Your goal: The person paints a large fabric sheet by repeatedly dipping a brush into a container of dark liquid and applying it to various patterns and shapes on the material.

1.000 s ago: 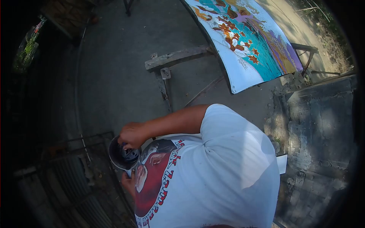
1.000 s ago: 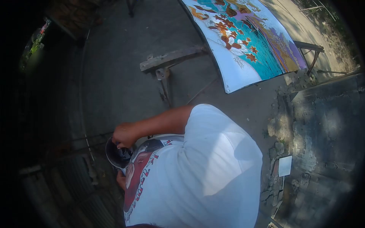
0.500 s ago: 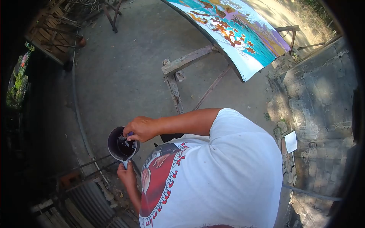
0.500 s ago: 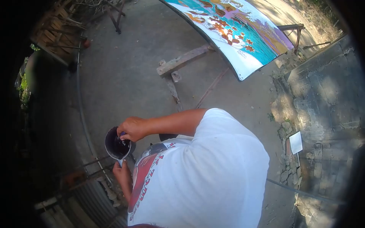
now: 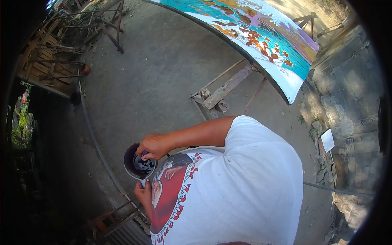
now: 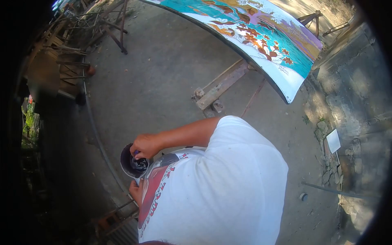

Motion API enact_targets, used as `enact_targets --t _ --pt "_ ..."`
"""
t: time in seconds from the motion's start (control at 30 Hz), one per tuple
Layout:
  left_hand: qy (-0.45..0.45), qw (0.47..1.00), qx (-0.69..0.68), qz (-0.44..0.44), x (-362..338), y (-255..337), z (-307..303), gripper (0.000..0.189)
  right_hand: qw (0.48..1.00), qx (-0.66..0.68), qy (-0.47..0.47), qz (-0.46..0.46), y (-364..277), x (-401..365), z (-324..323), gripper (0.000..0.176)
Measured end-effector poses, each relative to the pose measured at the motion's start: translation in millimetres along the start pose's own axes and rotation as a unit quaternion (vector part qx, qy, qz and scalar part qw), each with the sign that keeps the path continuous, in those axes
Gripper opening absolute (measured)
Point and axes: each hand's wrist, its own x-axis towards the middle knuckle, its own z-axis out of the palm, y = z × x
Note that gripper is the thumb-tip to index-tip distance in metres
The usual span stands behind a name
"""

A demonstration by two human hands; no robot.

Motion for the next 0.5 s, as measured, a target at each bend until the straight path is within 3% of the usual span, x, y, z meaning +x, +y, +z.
enact_targets --t 0.03,0.17,0.23,0.5 --pt "0.002 1.0 -0.023 -0.013 10.5 13.1 -0.8 0.029 0.999 -0.01 -0.034 -0.004 5.2 7.3 -4.5 0.021" --pt "-0.035 0.999 -0.029 -0.01 80.2 -17.6 -11.9 0.025 0.998 -0.028 -0.001 0.054 12.9 30.5 -31.5 0.021" --pt "-0.073 0.997 -0.036 0.009 111.3 4.5 -9.8 0.024 0.995 -0.02 0.004 0.1 20.8 35.6 -41.4 0.021" --pt "-0.22 0.974 -0.024 0.052 267.4 73.0 1.4 0.024 0.964 -0.073 0.182 0.18 66.8 57.5 -72.2 0.02"
